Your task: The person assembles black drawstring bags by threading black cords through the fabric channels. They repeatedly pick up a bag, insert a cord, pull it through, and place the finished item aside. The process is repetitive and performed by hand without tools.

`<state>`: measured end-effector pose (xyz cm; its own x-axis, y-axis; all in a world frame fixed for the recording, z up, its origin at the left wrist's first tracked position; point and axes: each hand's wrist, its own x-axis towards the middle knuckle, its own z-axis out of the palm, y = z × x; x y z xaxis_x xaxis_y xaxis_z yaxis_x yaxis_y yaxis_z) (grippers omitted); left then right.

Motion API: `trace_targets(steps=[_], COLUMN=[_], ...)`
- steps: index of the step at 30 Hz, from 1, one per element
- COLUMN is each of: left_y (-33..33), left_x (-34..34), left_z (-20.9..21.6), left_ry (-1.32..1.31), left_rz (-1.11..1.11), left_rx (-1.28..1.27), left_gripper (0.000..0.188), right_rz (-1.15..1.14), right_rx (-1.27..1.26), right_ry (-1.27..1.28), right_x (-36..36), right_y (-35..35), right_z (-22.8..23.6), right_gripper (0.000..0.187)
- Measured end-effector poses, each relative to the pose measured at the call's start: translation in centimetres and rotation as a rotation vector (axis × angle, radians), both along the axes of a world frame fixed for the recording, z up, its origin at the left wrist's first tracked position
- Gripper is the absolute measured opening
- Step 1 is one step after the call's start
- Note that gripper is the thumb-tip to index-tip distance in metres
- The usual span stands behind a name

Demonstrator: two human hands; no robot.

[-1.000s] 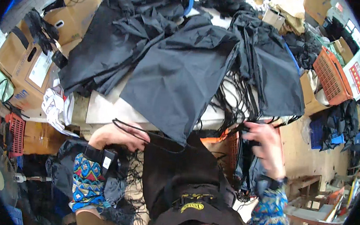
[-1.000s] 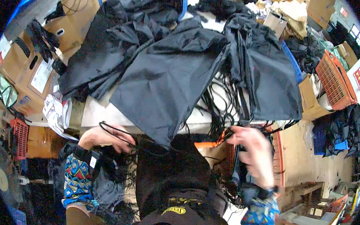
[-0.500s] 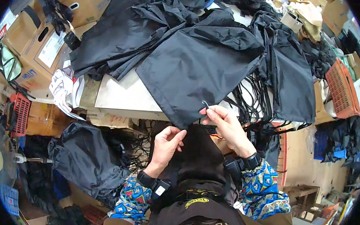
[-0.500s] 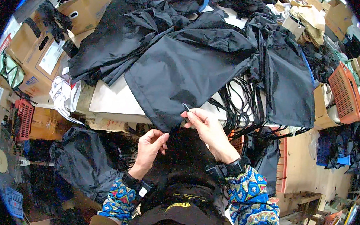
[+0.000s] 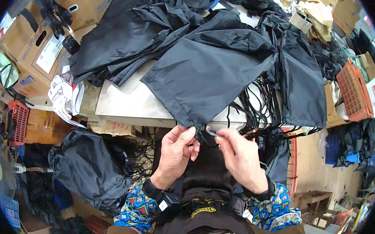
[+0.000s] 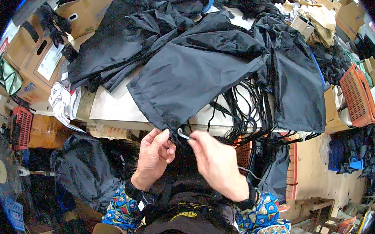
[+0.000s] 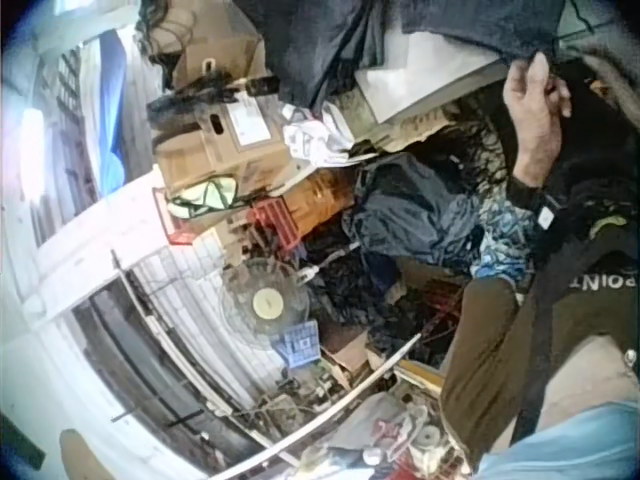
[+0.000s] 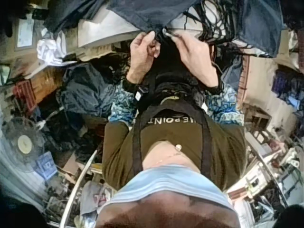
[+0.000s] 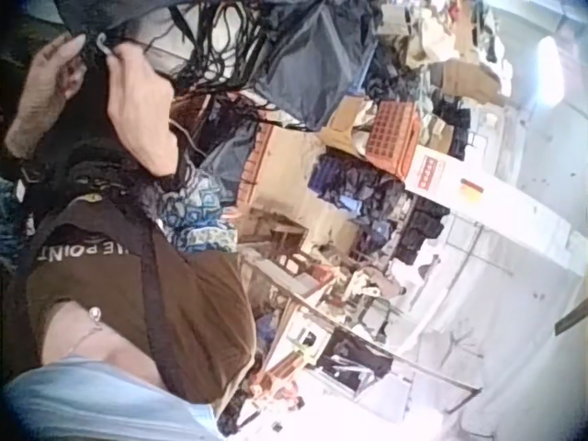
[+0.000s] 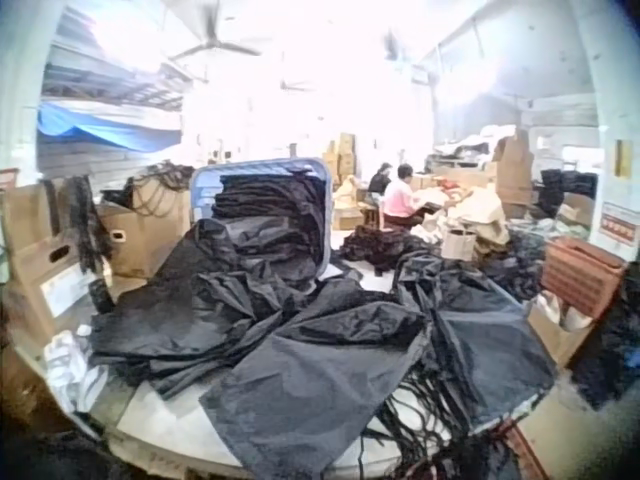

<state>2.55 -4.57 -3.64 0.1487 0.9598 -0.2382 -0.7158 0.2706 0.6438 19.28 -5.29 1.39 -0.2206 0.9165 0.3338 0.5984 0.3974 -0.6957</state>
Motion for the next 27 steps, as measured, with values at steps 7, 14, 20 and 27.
trace_targets(steps=[7,14,20,27], left_y=[0.2,-0.3,1.5,0.1], left_x=[0.8,1.2,-0.7,2.9], left_z=[0.7,0.2,1.5,0.3], left_ry=[0.019,0.226,0.227,0.459], left_rz=[-0.019,-0.011,0.286,-0.263], left_rx=[0.013,0.128,0.120,0.122], left_gripper=[0.009,0.010,0.011,0.020], right_rz=[0.067,0.060,0.078,0.054], right_rx=[0.162,0.155,0.051,0.032], right_ry=[-0.146,-0.194,-0.258,-0.356], right_x=[0.1,-0.7,3.2,5.7], right_y=[-0.9,-0.2,-0.6,-2.1], right_z=[-1.1,-1.5,-0.9,-0.3], right_gripper=[0.013,0.019,0.026,0.020])
